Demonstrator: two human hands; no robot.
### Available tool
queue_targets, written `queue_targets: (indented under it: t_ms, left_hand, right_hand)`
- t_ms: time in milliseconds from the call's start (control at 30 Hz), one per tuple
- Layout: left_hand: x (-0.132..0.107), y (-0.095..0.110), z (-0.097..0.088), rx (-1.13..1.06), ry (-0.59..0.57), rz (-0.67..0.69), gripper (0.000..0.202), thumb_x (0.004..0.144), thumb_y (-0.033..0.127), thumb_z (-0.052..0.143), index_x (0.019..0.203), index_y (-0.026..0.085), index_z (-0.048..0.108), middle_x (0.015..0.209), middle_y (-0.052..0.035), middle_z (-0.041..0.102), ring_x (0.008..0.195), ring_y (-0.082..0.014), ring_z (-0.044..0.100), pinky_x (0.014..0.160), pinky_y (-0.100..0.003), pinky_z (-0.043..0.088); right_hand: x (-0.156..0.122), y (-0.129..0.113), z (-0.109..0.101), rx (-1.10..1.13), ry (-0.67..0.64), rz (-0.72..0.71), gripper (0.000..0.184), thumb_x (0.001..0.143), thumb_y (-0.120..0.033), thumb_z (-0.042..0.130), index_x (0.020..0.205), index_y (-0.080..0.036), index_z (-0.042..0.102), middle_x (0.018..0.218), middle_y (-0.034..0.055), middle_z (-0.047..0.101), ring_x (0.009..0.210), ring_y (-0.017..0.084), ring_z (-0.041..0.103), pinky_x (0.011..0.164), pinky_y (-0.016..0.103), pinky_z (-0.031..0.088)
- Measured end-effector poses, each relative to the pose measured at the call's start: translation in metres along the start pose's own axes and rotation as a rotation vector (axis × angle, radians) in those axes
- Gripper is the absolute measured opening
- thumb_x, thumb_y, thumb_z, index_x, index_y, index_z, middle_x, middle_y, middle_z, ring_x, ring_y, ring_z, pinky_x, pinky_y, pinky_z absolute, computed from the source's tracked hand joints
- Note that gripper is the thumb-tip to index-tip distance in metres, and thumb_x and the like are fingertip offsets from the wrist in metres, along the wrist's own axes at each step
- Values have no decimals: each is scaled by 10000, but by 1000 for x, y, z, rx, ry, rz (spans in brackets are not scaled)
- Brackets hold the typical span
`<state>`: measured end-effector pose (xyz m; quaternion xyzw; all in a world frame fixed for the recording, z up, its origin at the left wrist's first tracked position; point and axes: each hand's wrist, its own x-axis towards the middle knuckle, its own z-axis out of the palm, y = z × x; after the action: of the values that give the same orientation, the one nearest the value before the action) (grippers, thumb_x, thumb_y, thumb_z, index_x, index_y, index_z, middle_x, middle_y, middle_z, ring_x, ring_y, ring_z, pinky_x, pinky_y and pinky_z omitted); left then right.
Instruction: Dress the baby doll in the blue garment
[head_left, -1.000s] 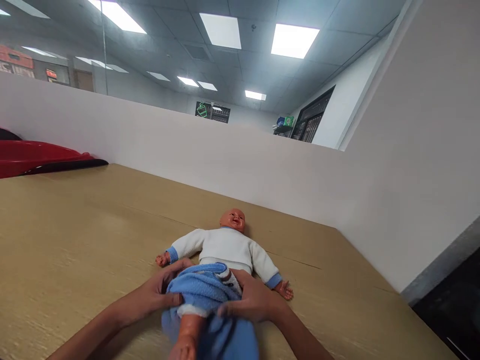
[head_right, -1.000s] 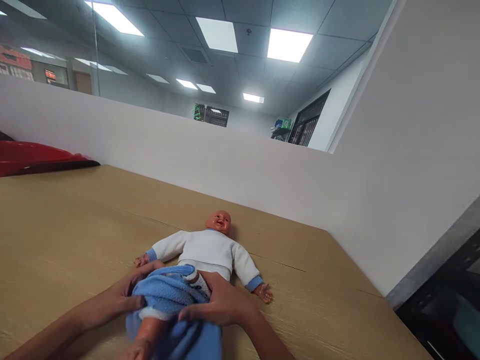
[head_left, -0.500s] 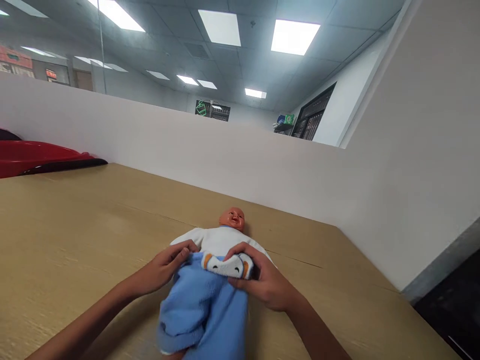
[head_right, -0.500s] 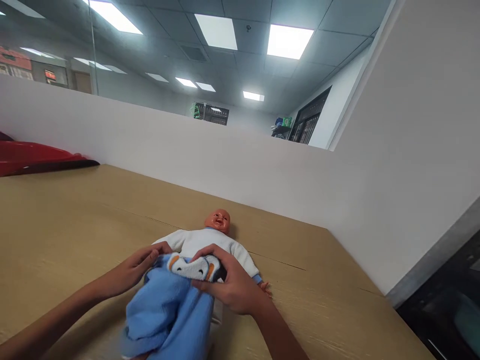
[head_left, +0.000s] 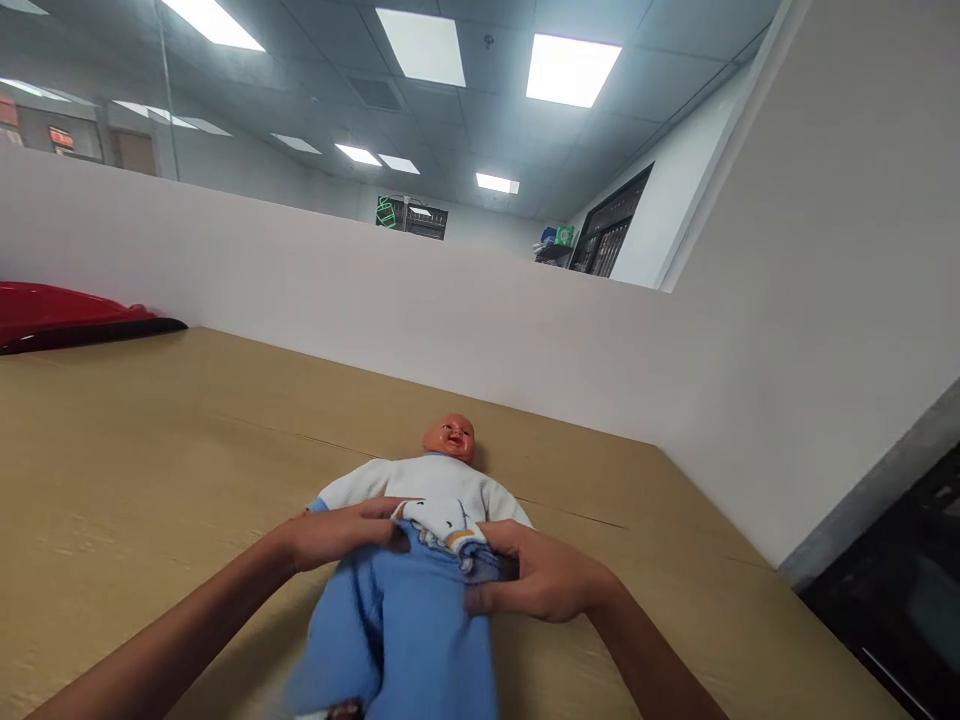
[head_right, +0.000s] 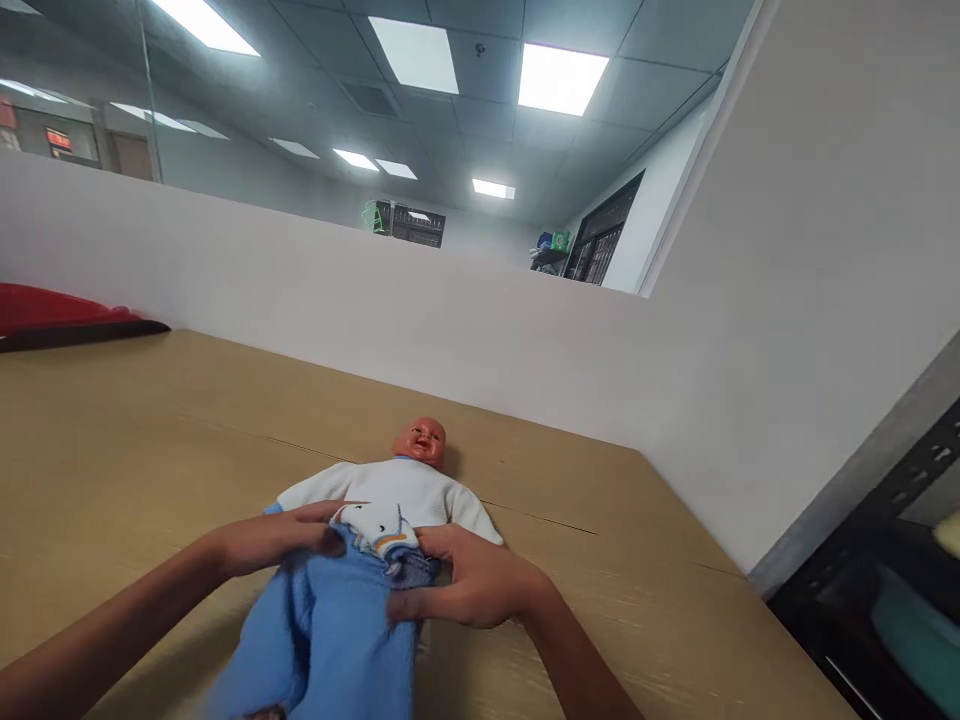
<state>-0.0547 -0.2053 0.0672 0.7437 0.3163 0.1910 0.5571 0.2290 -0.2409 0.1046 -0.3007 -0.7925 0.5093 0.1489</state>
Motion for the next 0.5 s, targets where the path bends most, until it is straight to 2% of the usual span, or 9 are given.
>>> queue_targets:
  t_ms: [67,133,167,267,333,367,400,433,500]
  left_hand:
    - [8,-1,-5,-41,-124,-12,589,720,568,810,1181,210,728,1169,-32,722,1155,-315,592,1068,-401,474]
    - [18,0,-11,-31,-225,13,653,609,552,919,1137,209,745,1113,-23,732,1124,-315,599,1086,-410,463]
    - [23,0,-14,-22,-235,20,662,577,532,941,1128,217,751,1112,-15,732,1140,-318,590,1115,-421,437]
    - [37,1,-19,-66,-136,-10,566,550,490,908,1039,238,776,1098,5,722,1182,-328,547,1154,-437,382]
    - [46,1,-18,-128,-85,-40,454,537,483,875,899,228,777,966,12,701,1093,-309,555,1101,-422,419]
    - [51,3,-16,-145,-100,-53,411,536,485,873,831,221,765,883,18,677,1017,-286,561,1062,-404,445]
    - [55,6,-13,-153,-153,-65,400,532,490,885,791,215,754,817,26,651,945,-261,562,1019,-383,471]
    - [58,10,-10,-151,-239,-69,416,526,495,906,787,212,751,781,33,637,900,-244,562,981,-363,492]
    - [63,19,-4,-106,-437,-41,504,497,494,966,865,211,768,798,38,664,894,-237,584,928,-323,521]
  right_hand:
    - [4,8,2,118,53,-42,393,906,-538,753,1094,-195,719,993,0,651,912,173,560,876,283,453]
    - [10,11,2,71,153,-57,407,920,-549,734,1102,-185,729,996,13,675,911,182,584,873,294,471]
    - [11,11,0,13,204,-65,410,923,-552,727,1100,-182,735,1007,23,689,943,199,601,898,309,479]
    - [10,7,-11,-80,268,-53,484,894,-554,747,1215,-192,731,1162,68,725,1164,282,620,1060,388,466]
    - [3,8,-21,-58,234,-2,645,813,-533,826,1362,-229,675,1328,73,697,1283,304,589,1147,408,423]
    - [-1,10,-25,-60,203,37,724,758,-509,872,1398,-248,655,1372,63,681,1292,301,589,1149,396,425]
    - [-4,15,-29,-84,157,84,765,693,-485,916,1379,-251,670,1346,51,693,1247,292,614,1112,369,454]
    - [-7,21,-32,-128,95,142,754,617,-463,954,1297,-236,719,1236,37,729,1144,277,649,1031,335,500]
    - [-9,35,-33,-213,-31,243,628,485,-408,992,1037,-191,786,911,-9,719,865,217,643,791,266,533]
